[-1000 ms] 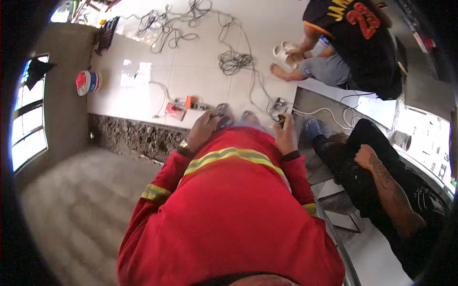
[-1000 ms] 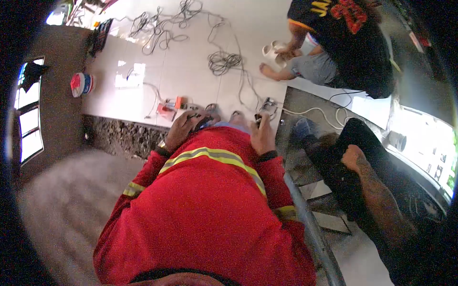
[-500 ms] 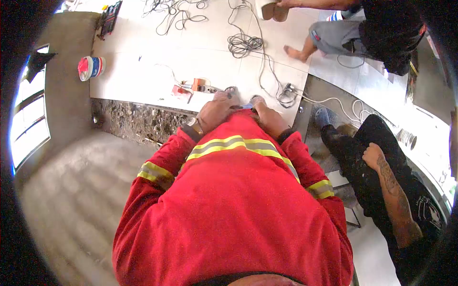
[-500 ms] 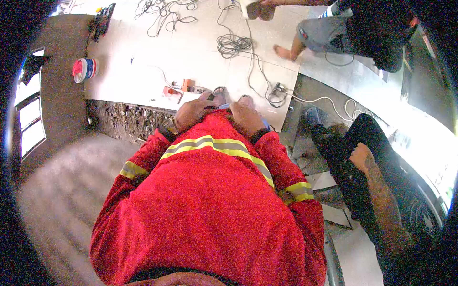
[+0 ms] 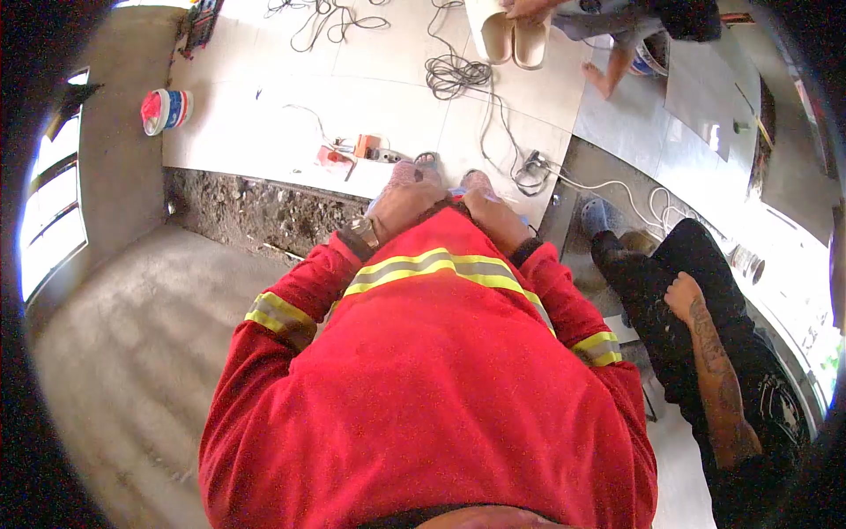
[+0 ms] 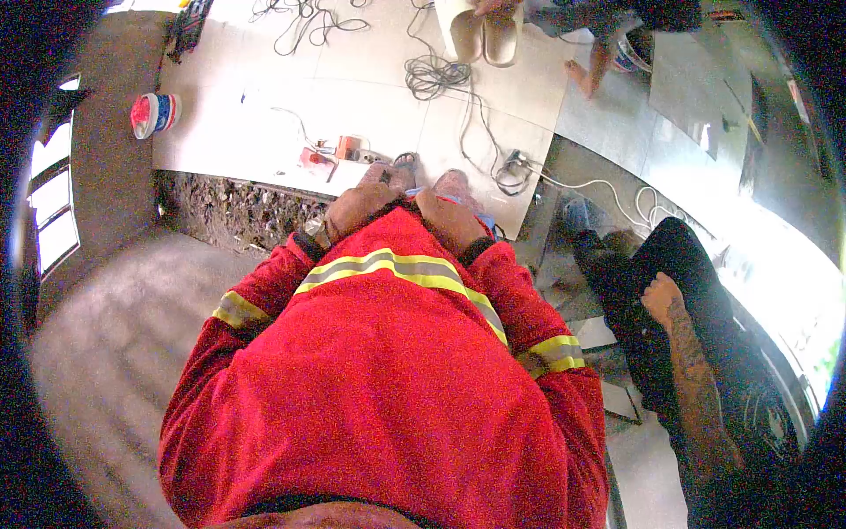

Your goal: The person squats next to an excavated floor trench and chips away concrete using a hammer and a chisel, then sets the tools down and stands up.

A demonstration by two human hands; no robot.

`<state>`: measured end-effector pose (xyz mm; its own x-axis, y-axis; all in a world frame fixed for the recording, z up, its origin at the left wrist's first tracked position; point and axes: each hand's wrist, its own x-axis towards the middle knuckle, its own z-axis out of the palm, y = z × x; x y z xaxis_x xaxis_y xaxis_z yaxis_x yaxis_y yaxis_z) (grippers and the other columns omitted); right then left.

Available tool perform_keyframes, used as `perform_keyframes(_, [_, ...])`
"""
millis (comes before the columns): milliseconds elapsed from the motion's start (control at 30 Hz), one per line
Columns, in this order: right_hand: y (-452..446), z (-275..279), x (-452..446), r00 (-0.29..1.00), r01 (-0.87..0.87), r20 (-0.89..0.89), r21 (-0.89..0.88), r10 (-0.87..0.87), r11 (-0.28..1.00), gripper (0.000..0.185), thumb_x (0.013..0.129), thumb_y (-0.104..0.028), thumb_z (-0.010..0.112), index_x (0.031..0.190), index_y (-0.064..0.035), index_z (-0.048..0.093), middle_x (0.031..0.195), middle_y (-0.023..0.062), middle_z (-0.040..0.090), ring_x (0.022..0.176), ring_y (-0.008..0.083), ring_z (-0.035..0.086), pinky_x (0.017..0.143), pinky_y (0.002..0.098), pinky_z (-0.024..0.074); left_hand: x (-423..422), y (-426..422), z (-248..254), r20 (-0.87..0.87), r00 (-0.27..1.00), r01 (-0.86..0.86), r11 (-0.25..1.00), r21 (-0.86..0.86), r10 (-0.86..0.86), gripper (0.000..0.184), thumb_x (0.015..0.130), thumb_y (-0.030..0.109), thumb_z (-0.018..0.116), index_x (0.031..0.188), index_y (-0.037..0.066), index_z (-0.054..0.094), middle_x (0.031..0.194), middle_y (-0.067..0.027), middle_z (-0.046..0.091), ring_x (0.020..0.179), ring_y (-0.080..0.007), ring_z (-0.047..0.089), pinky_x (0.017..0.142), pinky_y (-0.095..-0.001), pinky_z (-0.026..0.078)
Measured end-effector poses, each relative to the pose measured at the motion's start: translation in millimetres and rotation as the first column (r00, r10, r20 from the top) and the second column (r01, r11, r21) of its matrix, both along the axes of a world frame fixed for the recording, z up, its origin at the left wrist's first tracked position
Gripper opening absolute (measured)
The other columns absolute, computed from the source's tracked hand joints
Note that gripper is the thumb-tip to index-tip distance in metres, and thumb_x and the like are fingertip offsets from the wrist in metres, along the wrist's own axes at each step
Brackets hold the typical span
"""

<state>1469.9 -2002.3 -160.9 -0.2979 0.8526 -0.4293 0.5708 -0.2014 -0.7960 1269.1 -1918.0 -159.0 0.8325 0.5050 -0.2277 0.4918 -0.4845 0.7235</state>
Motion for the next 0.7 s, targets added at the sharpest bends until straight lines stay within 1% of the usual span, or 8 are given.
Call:
perform_keyframes(100, [-0.7,-6.6,-0.5,0.998,0.052,-0.018,-0.062,-0.053,0.997,0.029,0.092,-0.026,0.039,0.103,0.001,0.042,0.097,0.0319,0.06,0.092,0.0433,0.062,0.077,0.0487,0.0475,2.9,4.1,11.9,-0.143,0.985,0.091,0.996,-0.021,-0.093,0.033,0.084,0.019,0.052,0.116,0.01,0.054,0.11,-0.0244,0.05,0.096,-0.041,0.057,0.078,-0.0409,0.052])
perform_keyframes(200, [-1.1,-13.6,-0.9,0.999,0.043,-0.01,-0.108,-0.045,0.993,0.029,0.092,-0.025,0.038,0.101,0.0018,0.041,0.097,0.0325,0.06,0.091,0.0439,0.061,0.076,0.0491,0.0472,7.2,6.4,19.8,-0.18,0.976,0.115,0.992,-0.043,-0.121,0.038,0.084,0.019,0.052,0.12,0.01,0.051,0.111,-0.022,0.049,0.098,-0.0397,0.057,0.079,-0.0395,0.053])
perform_keyframes(300, [0.5,15.1,4.5,0.999,-0.03,0.043,-0.006,0.031,1.0,0.029,0.092,-0.026,0.037,0.1,0.0013,0.04,0.097,0.0329,0.06,0.09,0.0448,0.061,0.076,0.0505,0.0464,12.1,6.3,42.1,-0.233,0.971,0.036,0.998,-0.06,-0.049,0.042,0.084,0.019,0.051,0.125,0.012,0.05,0.117,-0.0212,0.048,0.1,-0.038,0.058,0.079,-0.039,0.053])
perform_keyframes(400, [-5.7,18.9,7.9,0.997,0.024,0.073,0.04,-0.027,0.999,0.028,0.092,-0.026,0.036,0.1,0.0008,0.039,0.096,0.0327,0.06,0.09,0.0457,0.06,0.076,0.051,0.0463,-4.3,-2.5,7.8,-0.08,0.994,0.086,0.98,0.179,-0.073,0.044,0.084,0.019,0.051,0.128,0.015,0.049,0.125,-0.0192,0.047,0.102,-0.0361,0.059,0.078,-0.0387,0.054])
perform_keyframes(500, [-2.7,17.6,11.8,0.999,-0.015,0.052,0.048,0.013,0.999,0.026,0.093,-0.024,0.035,0.1,0.0012,0.039,0.096,0.0326,0.06,0.09,0.0459,0.061,0.076,0.0509,0.0471,0.5,-2.5,16.0,-0.172,0.982,0.088,0.996,0.036,-0.08,0.044,0.084,0.019,0.051,0.128,0.016,0.049,0.131,-0.0168,0.045,0.106,-0.035,0.058,0.081,-0.0387,0.054])
perform_keyframes(600, [4.5,35.7,13.9,0.986,-0.116,0.11,-0.09,0.125,0.989,0.026,0.093,-0.022,0.033,0.1,0.0019,0.042,0.098,0.0326,0.059,0.092,0.0447,0.061,0.078,0.0499,0.0472,2.9,-4.7,21.6,-0.131,0.99,0.057,0.998,0.04,-0.051,0.044,0.084,0.02,0.052,0.128,0.016,0.05,0.13,-0.0147,0.047,0.106,-0.0343,0.058,0.081,-0.0387,0.053])
perform_keyframes(667, [6.9,36.4,15.2,0.975,-0.168,0.128,-0.111,0.181,0.98,0.028,0.094,-0.022,0.032,0.099,0.0021,0.044,0.1,0.0329,0.059,0.095,0.0434,0.061,0.081,0.0485,0.0468,8.7,-7.6,26.6,-0.058,0.998,0.011,0.997,0.079,-0.006,0.042,0.082,0.019,0.052,0.124,0.016,0.052,0.103,-0.0117,0.052,0.093,-0.0311,0.059,0.076,-0.0385,0.052])
perform_keyframes(700, [3.6,32.1,15.7,0.985,-0.136,0.103,-0.055,0.141,0.989,0.027,0.092,-0.023,0.036,0.101,0.0017,0.043,0.093,0.0321,0.059,0.089,0.0446,0.061,0.075,0.0501,0.0466,11.2,-9.5,28.9,-0.021,1.0,-0.013,0.996,0.093,0.015,0.042,0.081,0.019,0.052,0.123,0.015,0.054,0.089,-0.0102,0.054,0.086,-0.0295,0.059,0.073,-0.0385,0.051])
